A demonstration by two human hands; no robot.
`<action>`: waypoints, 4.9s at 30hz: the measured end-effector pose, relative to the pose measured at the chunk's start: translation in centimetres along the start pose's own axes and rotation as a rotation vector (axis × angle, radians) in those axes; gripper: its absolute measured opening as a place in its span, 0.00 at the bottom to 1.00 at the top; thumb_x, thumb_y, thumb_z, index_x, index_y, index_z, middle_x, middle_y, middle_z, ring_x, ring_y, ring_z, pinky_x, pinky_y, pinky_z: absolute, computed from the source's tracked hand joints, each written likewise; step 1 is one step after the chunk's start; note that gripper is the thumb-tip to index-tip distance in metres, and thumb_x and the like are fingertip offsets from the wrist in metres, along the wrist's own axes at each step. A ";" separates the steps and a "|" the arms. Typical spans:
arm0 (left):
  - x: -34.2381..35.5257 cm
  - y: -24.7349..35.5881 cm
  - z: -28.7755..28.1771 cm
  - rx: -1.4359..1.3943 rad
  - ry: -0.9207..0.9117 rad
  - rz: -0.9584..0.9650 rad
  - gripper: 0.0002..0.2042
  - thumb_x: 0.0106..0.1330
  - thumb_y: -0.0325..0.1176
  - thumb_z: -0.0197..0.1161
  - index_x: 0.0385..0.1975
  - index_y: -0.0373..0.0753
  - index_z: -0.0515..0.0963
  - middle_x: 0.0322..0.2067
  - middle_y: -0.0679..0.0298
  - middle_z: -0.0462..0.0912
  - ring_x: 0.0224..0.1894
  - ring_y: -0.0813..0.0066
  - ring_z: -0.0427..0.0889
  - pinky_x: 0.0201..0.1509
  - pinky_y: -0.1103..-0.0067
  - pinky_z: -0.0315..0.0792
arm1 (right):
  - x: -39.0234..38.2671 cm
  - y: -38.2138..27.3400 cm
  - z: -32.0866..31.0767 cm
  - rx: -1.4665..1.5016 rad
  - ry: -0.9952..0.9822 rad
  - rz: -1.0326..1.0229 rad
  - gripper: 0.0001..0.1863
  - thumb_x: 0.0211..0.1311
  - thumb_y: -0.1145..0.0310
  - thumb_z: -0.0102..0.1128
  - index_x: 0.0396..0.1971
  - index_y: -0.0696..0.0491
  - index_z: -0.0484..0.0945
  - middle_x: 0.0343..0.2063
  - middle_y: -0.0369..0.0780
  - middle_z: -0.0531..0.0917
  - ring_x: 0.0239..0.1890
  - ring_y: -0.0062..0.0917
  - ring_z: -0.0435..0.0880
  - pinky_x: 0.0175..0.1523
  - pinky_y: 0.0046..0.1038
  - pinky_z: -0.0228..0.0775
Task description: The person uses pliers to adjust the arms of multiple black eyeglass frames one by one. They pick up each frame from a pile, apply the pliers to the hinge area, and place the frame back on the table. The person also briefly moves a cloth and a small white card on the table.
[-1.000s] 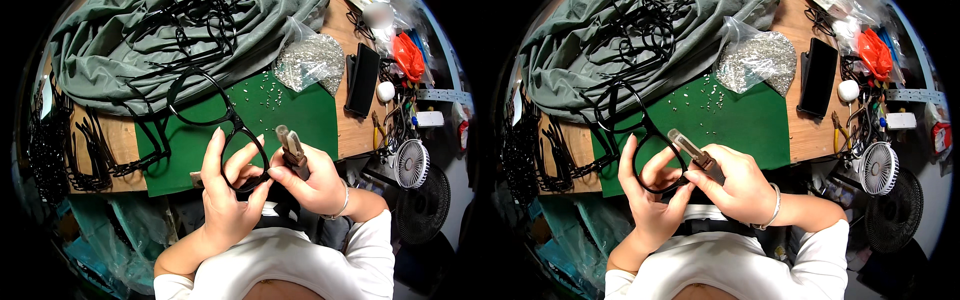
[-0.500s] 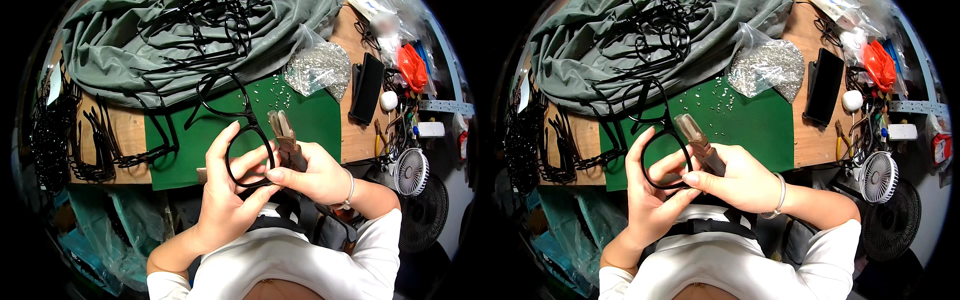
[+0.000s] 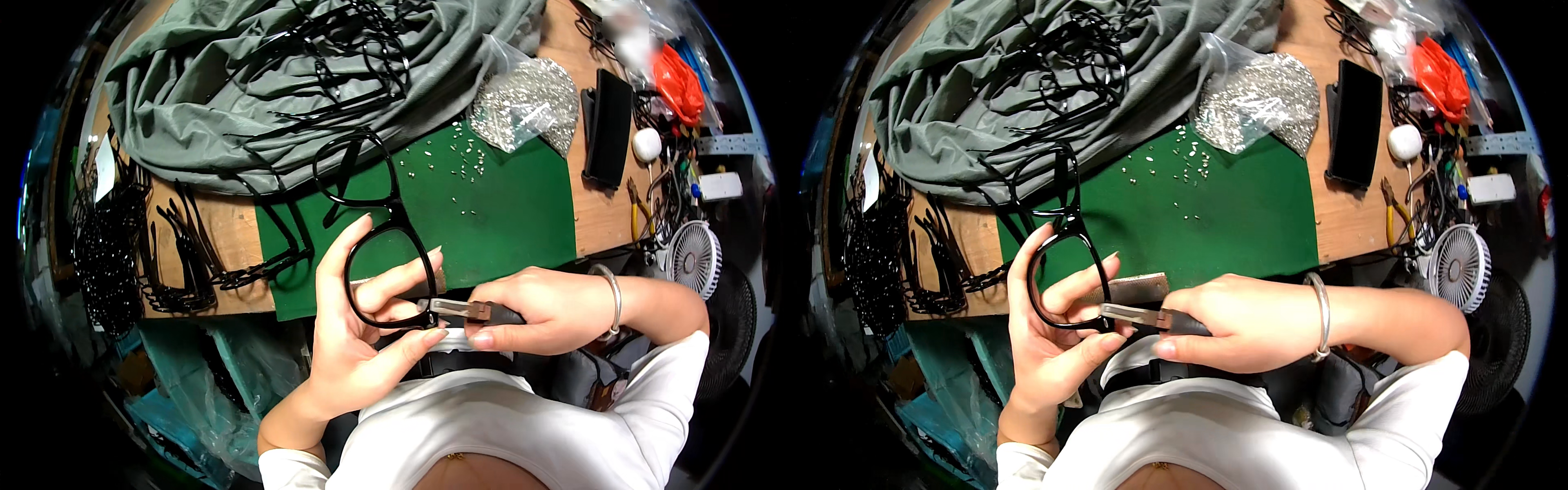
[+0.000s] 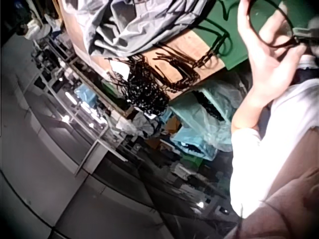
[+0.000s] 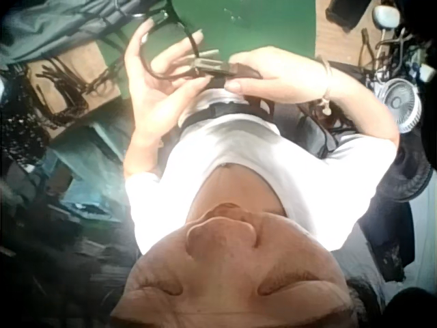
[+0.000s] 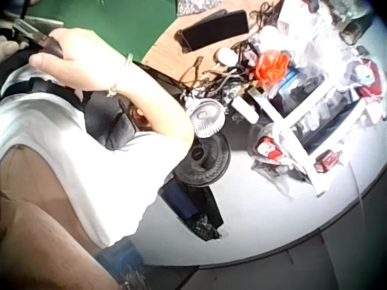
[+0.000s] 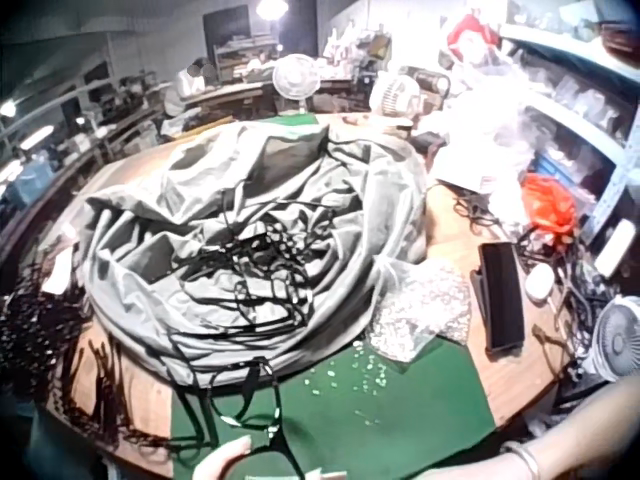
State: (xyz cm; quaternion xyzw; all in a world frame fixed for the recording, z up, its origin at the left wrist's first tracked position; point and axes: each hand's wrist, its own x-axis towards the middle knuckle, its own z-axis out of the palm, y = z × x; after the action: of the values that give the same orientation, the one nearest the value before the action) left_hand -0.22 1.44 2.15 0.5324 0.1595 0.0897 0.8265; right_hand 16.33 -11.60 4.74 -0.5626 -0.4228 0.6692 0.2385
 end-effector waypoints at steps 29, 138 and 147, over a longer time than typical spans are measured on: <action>-2.4 -3.3 -0.7 -0.068 -0.104 0.060 0.37 0.50 0.16 0.59 0.55 0.40 0.43 0.42 0.46 0.71 0.27 0.82 0.71 0.36 0.86 0.67 | 2.2 7.2 0.2 -0.911 0.682 0.027 0.27 0.49 0.60 0.58 0.44 0.64 0.66 0.26 0.44 0.74 0.31 0.34 0.74 0.35 0.31 0.64; 5.7 0.8 -5.8 1.456 0.158 0.579 0.26 0.42 0.34 0.68 0.44 0.36 0.69 0.42 0.57 0.71 0.44 0.56 0.66 0.50 0.71 0.60 | 2.7 6.0 -1.7 -0.272 0.621 -0.068 0.12 0.52 0.64 0.57 0.28 0.58 0.73 0.26 0.46 0.77 0.30 0.38 0.77 0.36 0.31 0.68; 19.4 -1.5 -4.5 1.461 0.632 0.696 0.10 0.47 0.36 0.63 0.19 0.36 0.75 0.32 0.57 0.70 0.39 0.59 0.66 0.41 0.71 0.64 | 2.3 6.8 -0.4 -0.346 0.579 -0.127 0.13 0.51 0.64 0.58 0.29 0.59 0.72 0.26 0.46 0.76 0.30 0.38 0.76 0.36 0.31 0.68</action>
State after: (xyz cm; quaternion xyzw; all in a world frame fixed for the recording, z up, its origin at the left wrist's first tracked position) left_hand 16.26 10.85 -4.22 0.8983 0.2275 0.3562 0.1202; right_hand 17.15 -13.23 -2.16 -0.7341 -0.4788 0.3838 0.2909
